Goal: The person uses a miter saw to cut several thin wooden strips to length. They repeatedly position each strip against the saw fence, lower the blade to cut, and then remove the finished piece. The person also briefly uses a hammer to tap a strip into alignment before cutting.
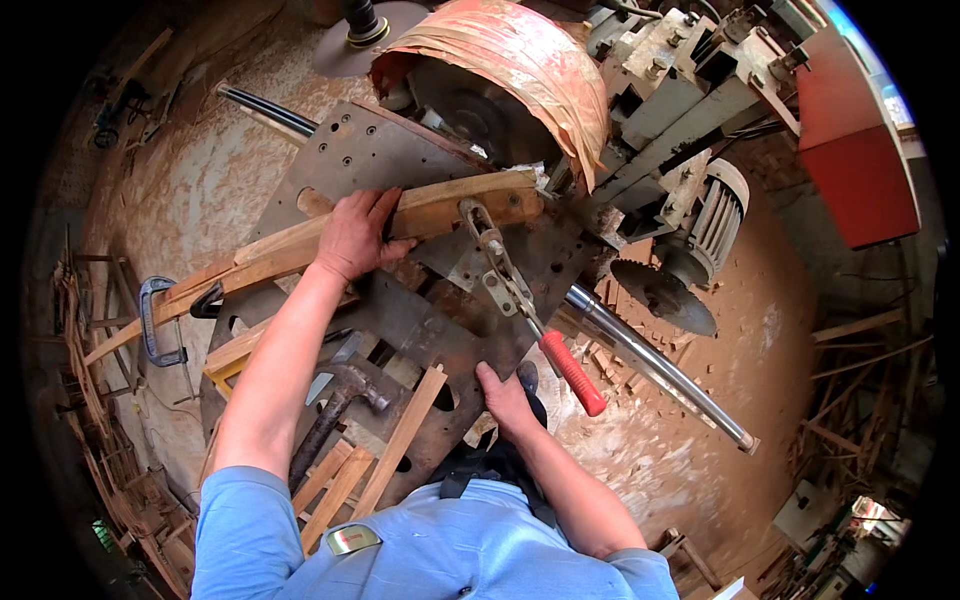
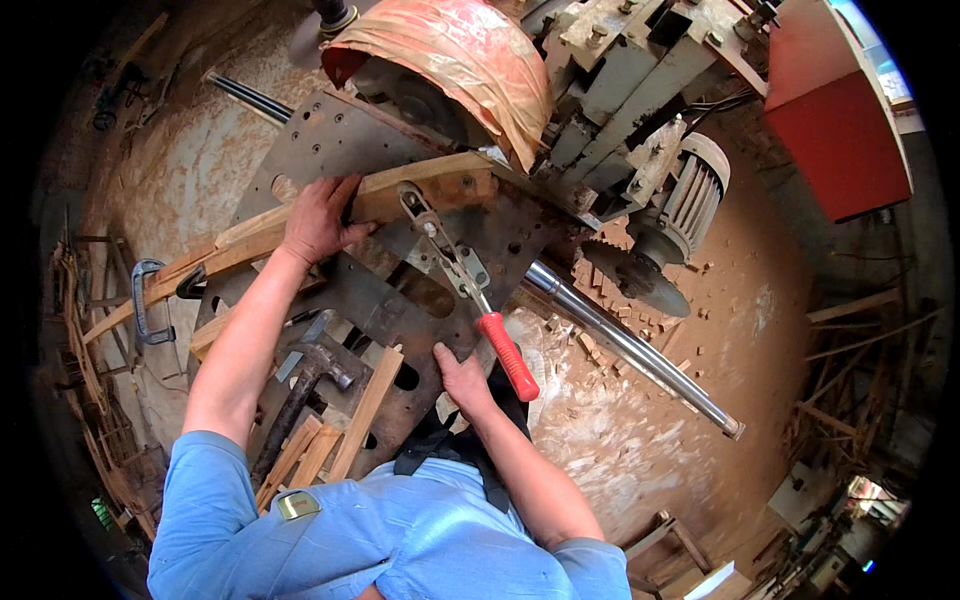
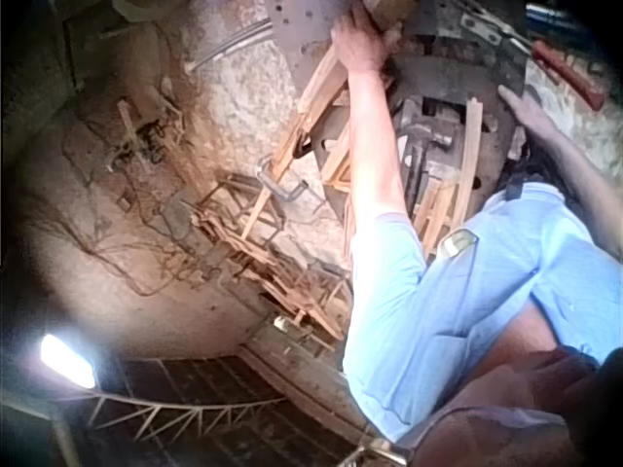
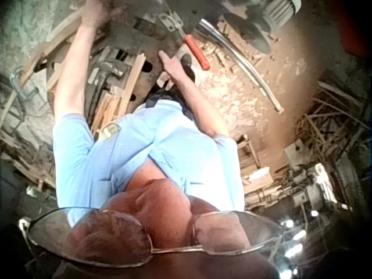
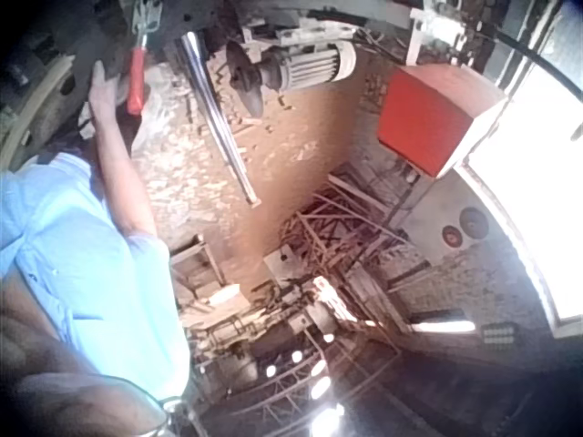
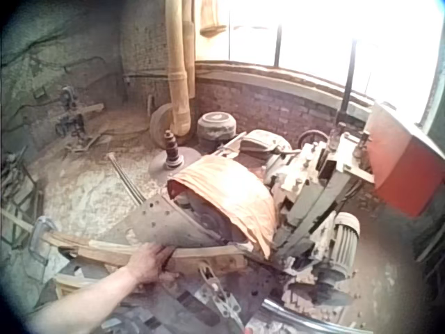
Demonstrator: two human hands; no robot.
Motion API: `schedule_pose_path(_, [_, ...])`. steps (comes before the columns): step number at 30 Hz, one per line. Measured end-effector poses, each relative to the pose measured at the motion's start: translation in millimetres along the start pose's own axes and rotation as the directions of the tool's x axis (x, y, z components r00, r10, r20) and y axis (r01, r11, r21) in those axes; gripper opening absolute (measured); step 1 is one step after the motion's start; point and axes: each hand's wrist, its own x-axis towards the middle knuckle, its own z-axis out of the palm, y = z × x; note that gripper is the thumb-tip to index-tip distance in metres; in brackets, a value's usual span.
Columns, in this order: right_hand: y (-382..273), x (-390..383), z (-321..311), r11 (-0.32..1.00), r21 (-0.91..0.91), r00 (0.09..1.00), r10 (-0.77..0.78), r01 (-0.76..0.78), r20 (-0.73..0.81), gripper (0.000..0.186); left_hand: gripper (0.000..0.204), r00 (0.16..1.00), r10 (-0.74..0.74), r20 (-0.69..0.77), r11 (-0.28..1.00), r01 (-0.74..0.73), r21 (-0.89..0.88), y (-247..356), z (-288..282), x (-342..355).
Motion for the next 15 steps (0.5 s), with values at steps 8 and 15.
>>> schedule_pose_path(8, [-20,-10,0,0.999,-0.041,0.999,0.023,-0.021,0.030,0.063,0.075,1.000,-0.017,0.023,1.000,0.017,-0.013,3,-4,0])
schedule_pose_path(15, [-12,-6,-2,0.998,-0.057,0.999,0.009,-0.007,0.034,0.062,0.075,1.000,-0.008,0.003,1.000,0.008,-0.009,6,-6,2])
